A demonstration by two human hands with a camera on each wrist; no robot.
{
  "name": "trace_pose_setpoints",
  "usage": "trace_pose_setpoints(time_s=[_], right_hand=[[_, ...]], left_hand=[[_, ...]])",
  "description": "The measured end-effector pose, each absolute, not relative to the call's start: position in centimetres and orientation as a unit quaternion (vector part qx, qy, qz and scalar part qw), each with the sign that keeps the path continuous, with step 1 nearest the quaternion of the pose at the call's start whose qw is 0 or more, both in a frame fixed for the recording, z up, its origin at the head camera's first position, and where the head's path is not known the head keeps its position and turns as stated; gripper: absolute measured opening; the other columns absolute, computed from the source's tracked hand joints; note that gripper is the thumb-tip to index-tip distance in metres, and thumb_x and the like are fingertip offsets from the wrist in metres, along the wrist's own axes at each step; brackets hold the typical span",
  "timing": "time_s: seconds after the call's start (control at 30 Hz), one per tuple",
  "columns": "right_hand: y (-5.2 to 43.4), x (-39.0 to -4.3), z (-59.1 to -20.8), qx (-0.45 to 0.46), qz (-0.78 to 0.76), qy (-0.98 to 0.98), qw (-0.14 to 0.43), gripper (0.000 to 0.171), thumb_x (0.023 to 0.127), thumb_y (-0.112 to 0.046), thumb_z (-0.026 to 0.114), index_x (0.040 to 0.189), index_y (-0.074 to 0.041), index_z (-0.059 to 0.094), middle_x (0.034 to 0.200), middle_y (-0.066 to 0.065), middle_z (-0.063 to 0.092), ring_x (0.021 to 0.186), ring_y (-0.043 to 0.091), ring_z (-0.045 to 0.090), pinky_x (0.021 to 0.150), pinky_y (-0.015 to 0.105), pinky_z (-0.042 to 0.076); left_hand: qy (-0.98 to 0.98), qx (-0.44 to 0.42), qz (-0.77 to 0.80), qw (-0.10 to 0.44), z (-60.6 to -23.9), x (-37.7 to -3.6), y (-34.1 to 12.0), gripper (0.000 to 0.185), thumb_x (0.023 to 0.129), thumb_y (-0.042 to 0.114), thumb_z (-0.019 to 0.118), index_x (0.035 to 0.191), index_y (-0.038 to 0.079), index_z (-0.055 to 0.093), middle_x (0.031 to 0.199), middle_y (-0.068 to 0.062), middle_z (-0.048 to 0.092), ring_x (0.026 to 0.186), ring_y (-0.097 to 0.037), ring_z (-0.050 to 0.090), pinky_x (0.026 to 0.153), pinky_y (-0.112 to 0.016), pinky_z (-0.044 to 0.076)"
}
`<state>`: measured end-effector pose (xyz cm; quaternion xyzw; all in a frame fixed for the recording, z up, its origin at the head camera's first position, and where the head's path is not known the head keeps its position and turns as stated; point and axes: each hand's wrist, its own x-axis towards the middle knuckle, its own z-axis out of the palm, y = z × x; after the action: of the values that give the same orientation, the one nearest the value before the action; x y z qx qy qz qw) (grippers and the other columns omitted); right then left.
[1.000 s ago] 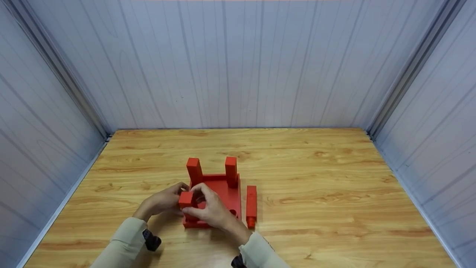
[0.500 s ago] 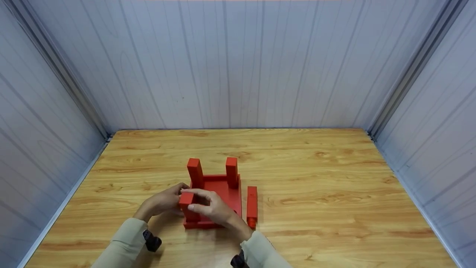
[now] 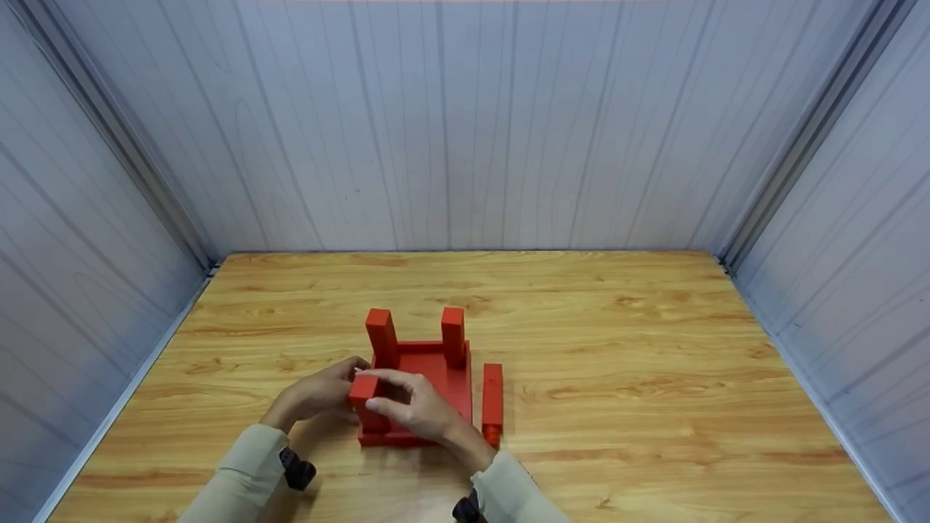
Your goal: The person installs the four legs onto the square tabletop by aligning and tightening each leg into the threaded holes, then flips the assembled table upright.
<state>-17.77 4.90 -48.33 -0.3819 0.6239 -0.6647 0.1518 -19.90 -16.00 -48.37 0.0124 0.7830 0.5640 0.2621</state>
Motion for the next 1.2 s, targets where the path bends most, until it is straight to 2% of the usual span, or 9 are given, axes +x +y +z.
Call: trace_pose_setpoints(time_s=[0.1, 0.27, 0.5, 0.83, 1.2], right_hand=[[4.9, -17.6, -48.2, -0.379, -0.66, 0.634, 0.138, 0.041, 0.094, -0.004, 0.056, 0.135, -0.001, 0.05, 0.127, 0.029, 0.055, 0.111, 0.017, 0.06, 0.093, 0.03, 0.05], [4.6, -16.4, -46.6, -0.365, -0.63, 0.679, 0.093, 0.039, 0.09, -0.005, 0.063, 0.128, -0.001, 0.055, 0.117, 0.017, 0.064, 0.103, 0.016, 0.064, 0.089, 0.037, 0.053], [4.1, -15.5, -45.8, -0.34, -0.61, 0.714, 0.049, 0.033, 0.087, -0.008, 0.068, 0.119, -0.002, 0.059, 0.107, 0.014, 0.067, 0.096, 0.023, 0.066, 0.084, 0.035, 0.055], [3.7, -14.7, -45.3, -0.339, -0.591, 0.732, -0.01, 0.03, 0.088, -0.007, 0.067, 0.116, 0.002, 0.059, 0.106, 0.012, 0.068, 0.097, 0.017, 0.067, 0.083, 0.037, 0.056], [3.4, -14.2, -45.0, -0.329, -0.578, 0.746, -0.031, 0.03, 0.088, -0.008, 0.067, 0.115, 0.002, 0.059, 0.106, 0.011, 0.069, 0.099, 0.017, 0.066, 0.085, 0.033, 0.055]], left_hand=[[0.782, 0.006, 0.566, 0.261, -48.2, -19.9, -16.0, 0.034, 0.091, 0.0, 0.049, 0.123, -0.002, 0.038, 0.082, -0.008, 0.049, 0.067, -0.019, 0.05, 0.059, -0.031, 0.051], [0.779, 0.003, 0.569, 0.265, -48.2, -19.8, -15.9, 0.034, 0.092, -0.001, 0.047, 0.125, -0.003, 0.037, 0.083, -0.009, 0.051, 0.069, -0.021, 0.053, 0.065, -0.036, 0.055], [0.775, 0.005, 0.572, 0.268, -48.4, -19.8, -15.9, 0.033, 0.092, -0.001, 0.049, 0.122, -0.003, 0.037, 0.077, -0.007, 0.048, 0.066, -0.018, 0.05, 0.061, -0.033, 0.054], [0.777, 0.015, 0.567, 0.273, -48.2, -19.9, -15.7, 0.031, 0.089, -0.005, 0.045, 0.119, -0.001, 0.035, 0.072, -0.006, 0.045, 0.063, -0.018, 0.047, 0.057, -0.031, 0.05], [0.809, 0.021, 0.529, 0.254, -47.9, -19.9, -15.4, 0.029, 0.087, -0.004, 0.045, 0.115, -0.002, 0.04, 0.074, -0.007, 0.048, 0.066, -0.019, 0.051, 0.059, -0.033, 0.053]])
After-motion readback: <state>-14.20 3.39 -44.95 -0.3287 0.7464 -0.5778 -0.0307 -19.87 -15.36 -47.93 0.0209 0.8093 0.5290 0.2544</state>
